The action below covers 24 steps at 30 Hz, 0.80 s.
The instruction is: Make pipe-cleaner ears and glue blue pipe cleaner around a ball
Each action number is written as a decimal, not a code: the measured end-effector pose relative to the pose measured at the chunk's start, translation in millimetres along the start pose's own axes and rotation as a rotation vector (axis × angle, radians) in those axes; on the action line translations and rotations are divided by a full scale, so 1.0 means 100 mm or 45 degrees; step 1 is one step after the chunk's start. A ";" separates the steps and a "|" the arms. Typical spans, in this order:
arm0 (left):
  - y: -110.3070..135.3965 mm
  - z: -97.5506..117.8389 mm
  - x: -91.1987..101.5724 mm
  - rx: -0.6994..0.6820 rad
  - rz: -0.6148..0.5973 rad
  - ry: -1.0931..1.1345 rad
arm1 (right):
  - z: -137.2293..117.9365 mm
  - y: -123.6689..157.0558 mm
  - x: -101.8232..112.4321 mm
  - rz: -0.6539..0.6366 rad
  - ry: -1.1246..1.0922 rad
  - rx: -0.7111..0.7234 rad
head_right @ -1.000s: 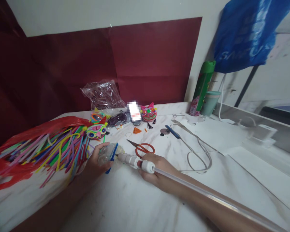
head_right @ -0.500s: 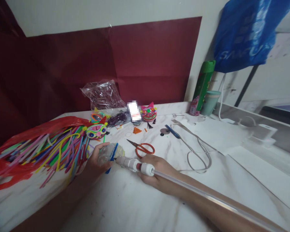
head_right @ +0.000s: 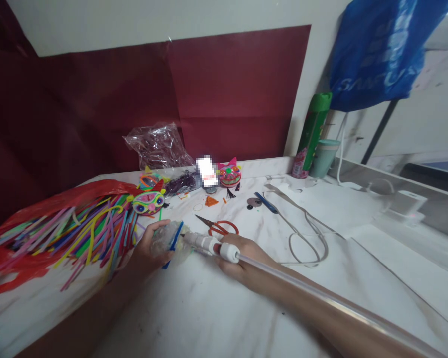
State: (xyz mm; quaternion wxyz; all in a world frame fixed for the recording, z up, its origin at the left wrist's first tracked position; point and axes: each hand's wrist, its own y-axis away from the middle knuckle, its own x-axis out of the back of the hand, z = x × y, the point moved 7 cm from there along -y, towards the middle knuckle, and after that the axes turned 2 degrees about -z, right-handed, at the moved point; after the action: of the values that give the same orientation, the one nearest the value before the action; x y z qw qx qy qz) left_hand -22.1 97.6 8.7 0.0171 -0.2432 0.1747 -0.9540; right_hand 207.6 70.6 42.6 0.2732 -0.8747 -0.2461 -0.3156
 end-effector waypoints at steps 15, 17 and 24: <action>0.01 0.06 0.00 0.048 -0.033 0.089 | -0.11 0.02 -0.01 -0.055 -0.037 -0.006; 0.01 0.06 0.00 0.055 -0.046 0.110 | -0.13 0.02 -0.01 -0.059 -0.031 0.007; 0.00 0.04 -0.01 0.075 -0.068 0.143 | -0.11 0.01 -0.02 -0.061 -0.007 0.041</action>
State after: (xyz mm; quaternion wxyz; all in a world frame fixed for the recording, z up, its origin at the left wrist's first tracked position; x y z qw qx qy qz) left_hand -19.7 96.1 11.6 -0.0110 -0.1932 0.1407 -0.9710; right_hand 202.4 62.3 47.9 0.2787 -0.8650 -0.2729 -0.3156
